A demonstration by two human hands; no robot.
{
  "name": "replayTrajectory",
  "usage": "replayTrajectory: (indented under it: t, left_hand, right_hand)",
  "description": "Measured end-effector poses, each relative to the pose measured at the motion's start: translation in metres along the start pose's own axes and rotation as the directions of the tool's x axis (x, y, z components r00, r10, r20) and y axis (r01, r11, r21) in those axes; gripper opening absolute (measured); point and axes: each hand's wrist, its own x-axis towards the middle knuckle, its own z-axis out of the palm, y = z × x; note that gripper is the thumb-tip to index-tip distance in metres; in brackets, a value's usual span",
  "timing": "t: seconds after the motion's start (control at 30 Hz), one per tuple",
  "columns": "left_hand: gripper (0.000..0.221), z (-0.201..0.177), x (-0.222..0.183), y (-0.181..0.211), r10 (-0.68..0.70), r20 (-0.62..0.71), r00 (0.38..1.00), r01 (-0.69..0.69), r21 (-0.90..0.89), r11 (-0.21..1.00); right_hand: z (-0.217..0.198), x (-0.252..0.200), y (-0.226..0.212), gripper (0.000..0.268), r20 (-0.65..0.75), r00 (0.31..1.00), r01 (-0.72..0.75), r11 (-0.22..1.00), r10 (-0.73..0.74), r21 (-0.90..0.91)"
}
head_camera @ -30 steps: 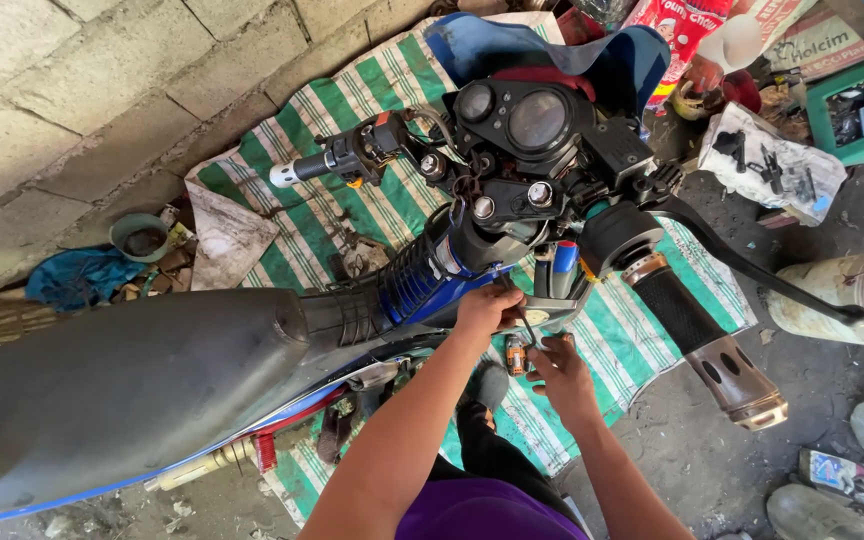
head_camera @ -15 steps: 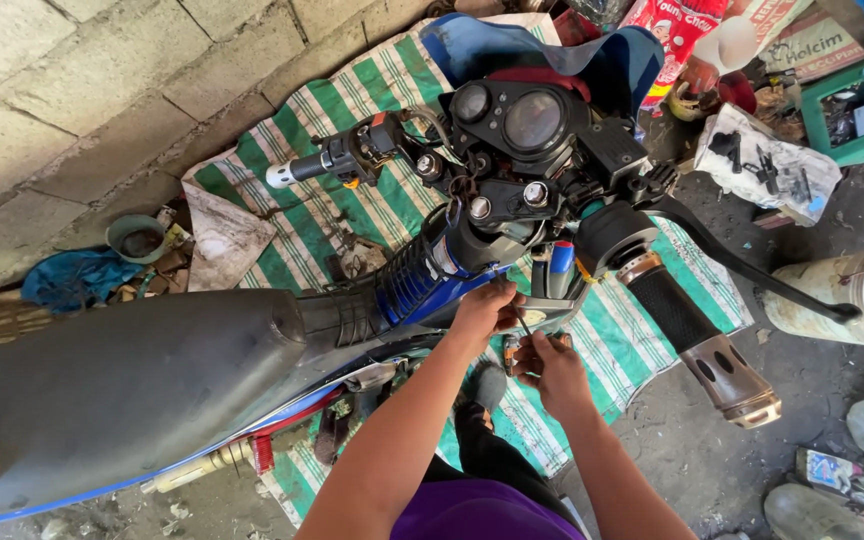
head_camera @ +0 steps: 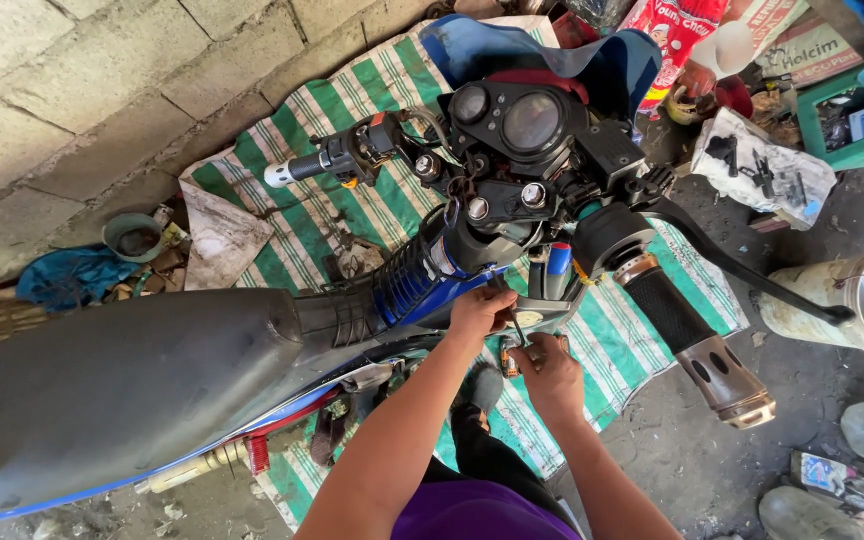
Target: Removing bolts from the motorcycle fairing and performing maintenance on the front console area.
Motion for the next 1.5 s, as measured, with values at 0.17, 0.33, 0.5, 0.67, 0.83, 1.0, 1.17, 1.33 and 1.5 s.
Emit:
replayTrajectory:
  t: [0.17, 0.33, 0.5, 0.67, 0.83, 1.0, 1.17, 1.33, 1.5]
  left_hand:
    - [0.054, -0.004, 0.014, -0.015, 0.005, -0.012, 1.000, -0.005, 0.007, 1.000]
    - [0.049, -0.003, -0.005, 0.004, -0.007, 0.041, 0.999, 0.007, -0.008, 1.000]
    - [0.038, 0.007, -0.046, 0.050, -0.069, 0.122, 0.990, 0.081, -0.093, 0.992]
    - [0.044, 0.005, -0.016, 0.017, -0.045, 0.067, 0.997, 0.052, -0.113, 0.992]
    - [0.044, 0.005, -0.007, 0.007, -0.012, 0.015, 1.000, 0.013, -0.059, 0.998]
    - [0.041, 0.008, -0.007, 0.010, 0.019, -0.012, 1.000, -0.019, 0.016, 1.000]
    - [0.045, 0.017, -0.024, 0.024, 0.053, -0.051, 0.997, -0.053, -0.011, 0.999]
    - [0.036, 0.024, -0.070, 0.027, 0.103, -0.056, 0.993, -0.101, 0.037, 0.994]
    - [0.035, -0.008, -0.152, 0.042, 0.054, 0.037, 0.998, -0.064, 0.405, 0.912]
  right_hand:
    - [0.004, 0.004, -0.003, 0.049, -0.020, 0.988, 0.152, 0.988, -0.152, -0.014]
    - [-0.010, 0.010, -0.014, 0.027, 0.187, 0.971, -0.216, 0.879, 0.149, 0.424]
    - [-0.001, 0.027, 0.003, 0.041, 0.583, 0.737, -0.668, 0.238, 0.343, 0.705]
    - [-0.007, 0.011, -0.013, 0.056, 0.245, 0.918, -0.376, 0.879, 0.311, 0.292]
    - [0.013, 0.007, 0.007, 0.041, 0.120, 0.954, -0.273, 0.962, 0.274, -0.025]
    - [-0.006, 0.016, -0.025, 0.047, 0.663, 0.636, -0.760, 0.170, 0.395, 0.628]
    - [0.003, 0.013, -0.006, 0.046, 0.675, 0.634, -0.759, 0.139, 0.377, 0.636]
    - [-0.027, -0.012, -0.034, 0.043, 0.510, 0.777, -0.629, 0.475, 0.368, 0.616]
    - [-0.015, -0.035, -0.031, 0.041, 0.589, 0.772, -0.535, 0.745, 0.239, 0.399]
